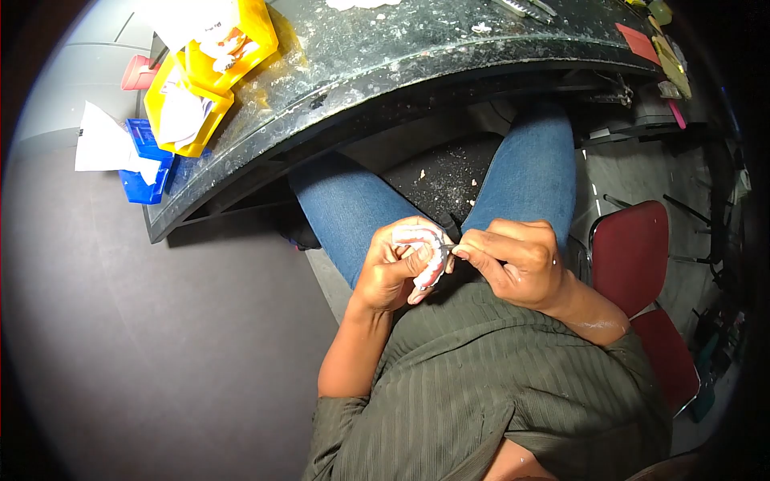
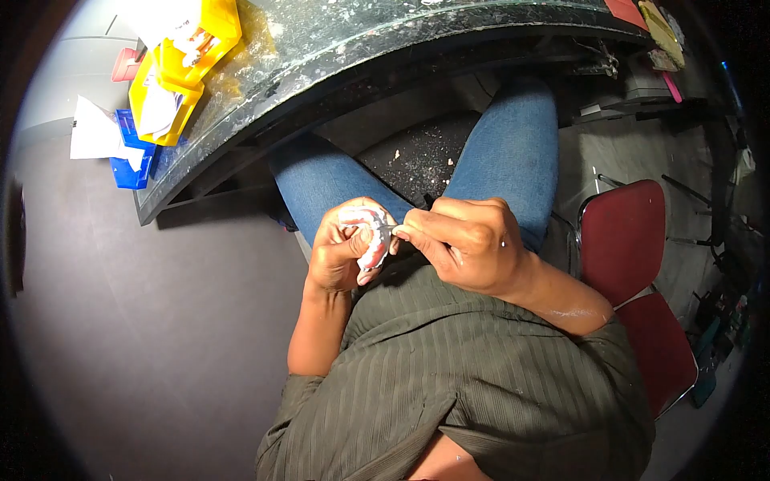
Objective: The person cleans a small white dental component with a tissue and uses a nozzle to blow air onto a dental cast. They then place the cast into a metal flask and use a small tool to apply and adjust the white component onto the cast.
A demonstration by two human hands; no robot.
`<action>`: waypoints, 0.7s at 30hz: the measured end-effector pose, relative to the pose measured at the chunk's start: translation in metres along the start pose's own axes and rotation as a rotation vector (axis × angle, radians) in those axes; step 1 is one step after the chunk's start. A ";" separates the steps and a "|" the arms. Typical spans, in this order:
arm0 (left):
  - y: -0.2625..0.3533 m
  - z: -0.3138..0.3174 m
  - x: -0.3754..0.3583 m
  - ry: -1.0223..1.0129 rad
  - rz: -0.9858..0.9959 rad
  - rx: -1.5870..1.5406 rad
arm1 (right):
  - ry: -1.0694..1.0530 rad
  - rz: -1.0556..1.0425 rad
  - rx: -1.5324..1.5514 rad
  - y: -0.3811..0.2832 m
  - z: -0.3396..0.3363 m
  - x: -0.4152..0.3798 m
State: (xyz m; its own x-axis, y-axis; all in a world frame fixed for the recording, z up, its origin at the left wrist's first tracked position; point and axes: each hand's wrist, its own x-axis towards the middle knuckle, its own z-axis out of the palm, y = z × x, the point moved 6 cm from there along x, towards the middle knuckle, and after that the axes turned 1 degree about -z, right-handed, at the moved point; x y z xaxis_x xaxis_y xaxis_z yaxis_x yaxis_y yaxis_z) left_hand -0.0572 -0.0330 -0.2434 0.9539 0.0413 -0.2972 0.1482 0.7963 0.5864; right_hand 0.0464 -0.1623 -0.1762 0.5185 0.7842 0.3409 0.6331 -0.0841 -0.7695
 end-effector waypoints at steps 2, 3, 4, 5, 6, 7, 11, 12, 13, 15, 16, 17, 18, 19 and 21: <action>0.000 0.000 0.001 0.000 0.009 0.017 | 0.009 -0.008 -0.008 -0.001 -0.001 0.001; 0.000 0.000 0.001 0.000 0.011 0.007 | 0.009 -0.007 -0.008 -0.001 0.000 0.002; -0.001 0.001 0.001 0.000 0.013 -0.003 | 0.016 -0.009 -0.028 -0.002 0.000 0.002; 0.000 0.000 0.002 0.000 0.014 -0.003 | 0.022 -0.012 -0.047 -0.002 0.000 0.003; 0.001 0.000 0.002 0.005 0.021 0.014 | 0.022 -0.012 -0.047 -0.002 0.000 0.003; 0.001 -0.001 0.001 0.011 0.027 0.030 | 0.026 -0.012 -0.055 -0.002 0.001 0.003; 0.000 -0.002 0.001 0.035 0.039 0.100 | 0.050 -0.008 -0.055 -0.002 0.003 0.002; 0.000 -0.003 0.001 0.045 0.028 0.093 | 0.049 -0.008 -0.055 -0.002 0.004 0.002; -0.001 -0.004 0.001 0.053 0.016 0.086 | 0.054 -0.009 -0.061 -0.001 0.005 0.002; -0.001 -0.003 0.000 0.052 0.015 0.063 | 0.060 -0.011 -0.067 -0.001 0.005 0.003; -0.001 -0.003 0.000 0.053 0.013 0.041 | 0.064 -0.014 -0.047 0.000 0.004 0.003; -0.001 -0.002 0.000 0.053 0.013 0.040 | 0.069 -0.016 -0.027 0.000 0.004 0.003; 0.001 0.000 0.000 0.059 0.021 0.042 | 0.067 -0.016 -0.026 0.000 0.003 0.003; 0.002 0.000 0.000 0.065 0.029 0.043 | 0.050 -0.012 -0.032 -0.001 0.002 0.003; 0.004 -0.001 0.000 0.062 0.034 0.055 | 0.031 -0.009 -0.036 -0.002 -0.004 0.004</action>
State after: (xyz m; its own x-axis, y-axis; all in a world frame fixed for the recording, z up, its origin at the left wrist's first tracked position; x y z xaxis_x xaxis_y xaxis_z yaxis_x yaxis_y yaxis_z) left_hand -0.0567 -0.0295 -0.2420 0.9409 0.1067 -0.3216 0.1317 0.7592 0.6374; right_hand 0.0493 -0.1611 -0.1709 0.5300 0.7654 0.3649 0.6581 -0.0999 -0.7463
